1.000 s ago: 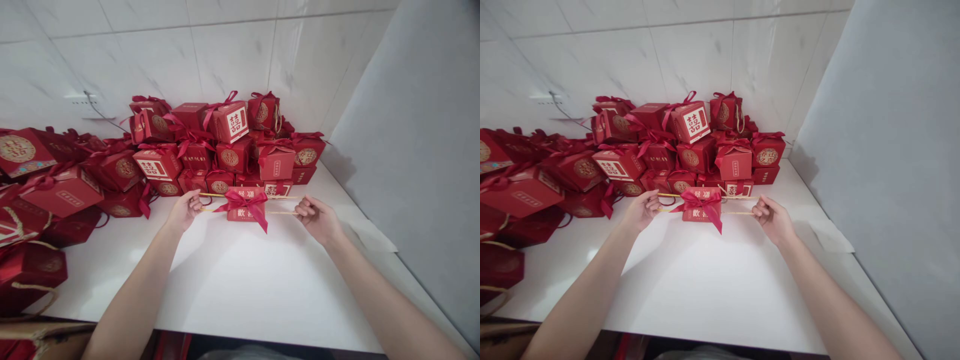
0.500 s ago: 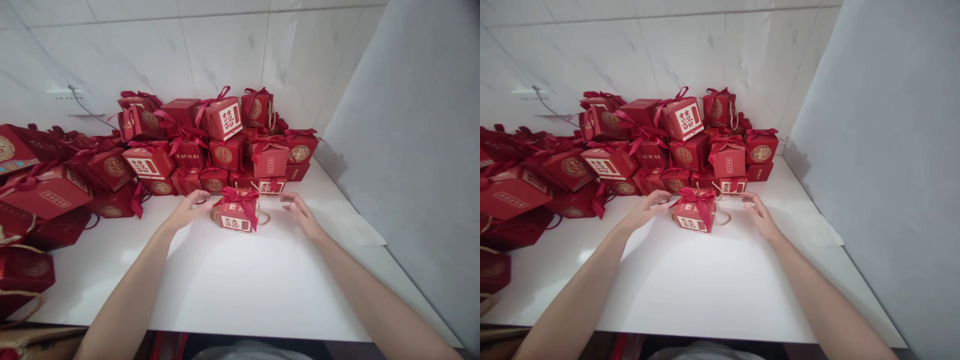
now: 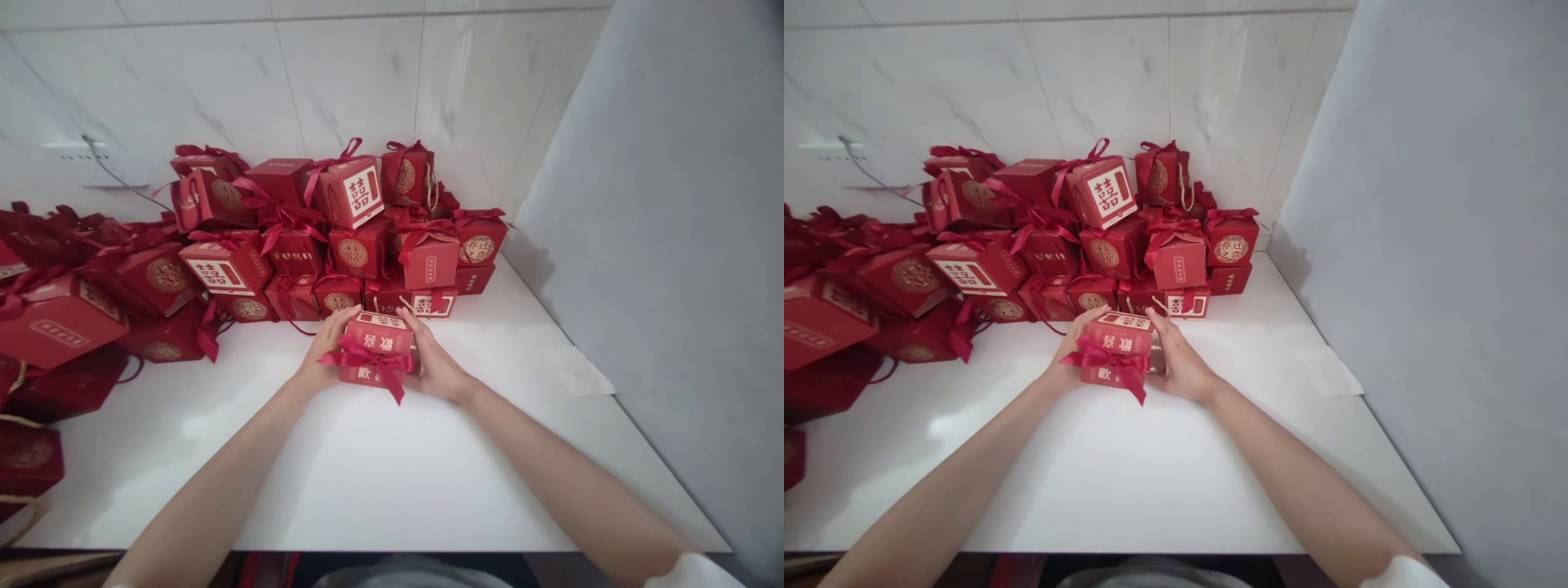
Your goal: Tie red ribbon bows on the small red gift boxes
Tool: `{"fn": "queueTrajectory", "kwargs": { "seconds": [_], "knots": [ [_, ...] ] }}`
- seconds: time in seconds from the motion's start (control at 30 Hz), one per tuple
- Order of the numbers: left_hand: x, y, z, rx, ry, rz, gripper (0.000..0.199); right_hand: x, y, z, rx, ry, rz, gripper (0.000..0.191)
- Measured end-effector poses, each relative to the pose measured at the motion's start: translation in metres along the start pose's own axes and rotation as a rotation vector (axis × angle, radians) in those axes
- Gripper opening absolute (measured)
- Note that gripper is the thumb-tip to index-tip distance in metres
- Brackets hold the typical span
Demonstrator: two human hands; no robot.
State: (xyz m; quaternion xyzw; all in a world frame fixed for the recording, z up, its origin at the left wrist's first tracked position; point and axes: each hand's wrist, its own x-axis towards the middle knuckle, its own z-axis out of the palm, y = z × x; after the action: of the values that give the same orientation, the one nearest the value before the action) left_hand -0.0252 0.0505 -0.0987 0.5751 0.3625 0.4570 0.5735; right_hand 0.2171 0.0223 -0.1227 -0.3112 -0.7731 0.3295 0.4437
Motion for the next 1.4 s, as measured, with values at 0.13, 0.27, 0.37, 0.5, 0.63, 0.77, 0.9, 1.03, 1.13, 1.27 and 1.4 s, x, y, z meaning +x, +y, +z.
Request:
{"fn": "queueTrajectory", "kwargs": {
  "seconds": [0.13,0.27,0.37,0.5,0.63,0.77,0.9,1.03,1.13,1.27,1.4],
  "knots": [
    [-0.005,0.000,-0.011,0.654,-0.092,0.427,0.092,-0.005,0.000,-0.004,-0.033,0.034,-0.016,0.109],
    [-0.006,0.002,-0.014,0.922,-0.250,0.566,0.092,-0.007,0.002,-0.010,-0.002,0.032,-0.003,0.106],
    [-0.006,0.007,-0.013,0.941,-0.288,0.545,0.091,-0.007,0.001,-0.015,-0.051,0.020,-0.009,0.100],
    [-0.008,0.011,-0.011,0.909,-0.282,0.462,0.096,-0.008,0.002,-0.017,-0.011,-0.005,0.042,0.100],
    [-0.008,0.007,-0.010,0.870,-0.236,0.412,0.099,-0.011,0.009,-0.017,0.044,-0.032,0.047,0.101],
    [-0.003,-0.005,-0.009,0.818,-0.142,0.368,0.089,-0.009,0.011,-0.018,0.010,-0.038,0.057,0.082],
    [0.002,-0.016,-0.008,0.606,-0.191,0.334,0.079,-0.006,0.009,-0.018,-0.001,-0.031,0.078,0.059],
    [0.003,-0.020,-0.008,0.556,-0.200,0.275,0.071,-0.006,0.010,-0.019,-0.005,-0.001,0.127,0.055],
    [0.002,-0.020,-0.009,0.562,-0.200,0.268,0.068,-0.006,0.011,-0.019,-0.012,-0.003,0.131,0.054],
    [0.001,-0.020,-0.009,0.553,-0.214,0.254,0.069,-0.006,0.011,-0.018,-0.016,-0.004,0.115,0.054],
    [0.002,-0.020,-0.009,0.511,-0.229,0.243,0.069,-0.005,0.012,-0.018,-0.010,0.001,0.120,0.055]
  ]
}}
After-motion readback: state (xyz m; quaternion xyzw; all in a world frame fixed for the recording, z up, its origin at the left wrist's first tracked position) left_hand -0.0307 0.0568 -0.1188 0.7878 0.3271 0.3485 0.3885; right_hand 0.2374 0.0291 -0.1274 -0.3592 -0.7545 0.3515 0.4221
